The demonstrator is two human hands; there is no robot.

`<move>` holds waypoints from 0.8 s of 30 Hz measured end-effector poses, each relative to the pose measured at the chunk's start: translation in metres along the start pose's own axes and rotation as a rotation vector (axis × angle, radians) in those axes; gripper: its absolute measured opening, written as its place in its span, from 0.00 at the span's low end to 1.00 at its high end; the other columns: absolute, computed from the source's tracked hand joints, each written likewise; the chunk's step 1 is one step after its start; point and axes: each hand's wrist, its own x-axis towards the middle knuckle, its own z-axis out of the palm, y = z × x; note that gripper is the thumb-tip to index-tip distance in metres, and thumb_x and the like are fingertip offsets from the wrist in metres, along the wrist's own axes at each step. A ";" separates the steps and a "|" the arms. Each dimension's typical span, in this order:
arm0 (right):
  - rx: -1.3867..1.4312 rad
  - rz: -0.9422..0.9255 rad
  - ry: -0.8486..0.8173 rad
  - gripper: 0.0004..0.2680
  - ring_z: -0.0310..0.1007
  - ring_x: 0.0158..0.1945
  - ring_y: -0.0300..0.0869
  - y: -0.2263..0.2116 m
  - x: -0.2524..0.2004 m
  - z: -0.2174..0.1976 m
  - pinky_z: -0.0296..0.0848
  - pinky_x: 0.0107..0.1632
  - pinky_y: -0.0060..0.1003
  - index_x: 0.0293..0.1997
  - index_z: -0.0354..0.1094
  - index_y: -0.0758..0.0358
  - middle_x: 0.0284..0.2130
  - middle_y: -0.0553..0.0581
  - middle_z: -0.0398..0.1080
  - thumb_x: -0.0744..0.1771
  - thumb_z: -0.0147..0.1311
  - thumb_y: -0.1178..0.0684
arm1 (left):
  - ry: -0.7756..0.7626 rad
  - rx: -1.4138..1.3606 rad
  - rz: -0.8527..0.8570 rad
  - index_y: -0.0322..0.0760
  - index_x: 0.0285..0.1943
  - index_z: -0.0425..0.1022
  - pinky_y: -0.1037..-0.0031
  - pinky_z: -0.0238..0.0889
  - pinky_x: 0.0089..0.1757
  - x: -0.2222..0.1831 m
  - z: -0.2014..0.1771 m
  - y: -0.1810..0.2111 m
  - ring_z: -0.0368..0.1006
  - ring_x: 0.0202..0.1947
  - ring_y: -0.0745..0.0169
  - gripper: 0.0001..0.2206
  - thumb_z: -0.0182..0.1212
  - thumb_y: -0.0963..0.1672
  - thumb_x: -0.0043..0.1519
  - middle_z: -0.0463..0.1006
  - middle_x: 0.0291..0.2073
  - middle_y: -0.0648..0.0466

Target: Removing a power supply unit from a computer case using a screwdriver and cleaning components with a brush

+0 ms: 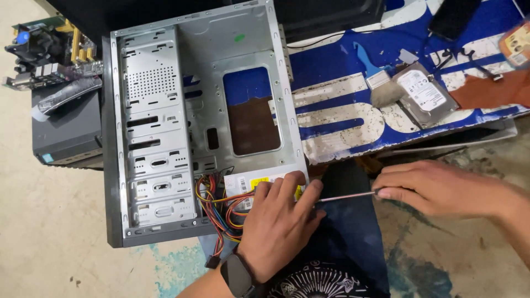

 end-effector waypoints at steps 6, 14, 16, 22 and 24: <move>-0.502 -0.261 0.574 0.10 0.79 0.33 0.41 0.015 -0.006 0.030 0.76 0.29 0.46 0.48 0.73 0.37 0.33 0.36 0.72 0.65 0.55 0.37 | 0.004 -0.025 -0.006 0.43 0.56 0.68 0.57 0.57 0.39 0.001 -0.001 0.000 0.67 0.37 0.47 0.23 0.72 0.50 0.57 0.69 0.47 0.48; -0.217 0.251 -0.034 0.18 0.78 0.46 0.27 -0.016 -0.009 0.016 0.78 0.48 0.31 0.66 0.57 0.20 0.49 0.29 0.65 0.68 0.35 0.28 | 0.030 -0.006 0.010 0.43 0.55 0.69 0.58 0.57 0.38 0.000 0.000 0.000 0.66 0.36 0.47 0.22 0.72 0.50 0.57 0.69 0.48 0.47; -0.066 0.385 -0.060 0.21 0.47 0.79 0.35 0.002 -0.002 0.026 0.51 0.78 0.38 0.71 0.54 0.17 0.76 0.35 0.44 0.67 0.35 0.28 | 0.060 -0.024 0.023 0.41 0.55 0.69 0.58 0.56 0.38 -0.001 0.000 -0.001 0.66 0.36 0.47 0.19 0.70 0.49 0.59 0.69 0.48 0.47; -0.530 -0.122 0.585 0.15 0.77 0.43 0.37 0.039 0.004 0.052 0.76 0.51 0.39 0.57 0.70 0.36 0.47 0.31 0.74 0.65 0.53 0.38 | 0.083 -0.037 0.026 0.40 0.53 0.70 0.57 0.56 0.38 -0.002 0.003 -0.002 0.65 0.37 0.46 0.19 0.70 0.49 0.58 0.70 0.50 0.46; -0.554 -0.161 0.608 0.16 0.78 0.41 0.37 0.047 0.002 0.057 0.78 0.47 0.40 0.56 0.71 0.35 0.45 0.33 0.76 0.63 0.56 0.37 | 0.073 -0.057 0.026 0.40 0.54 0.69 0.57 0.56 0.38 -0.003 0.002 -0.003 0.65 0.38 0.45 0.19 0.70 0.49 0.59 0.69 0.50 0.45</move>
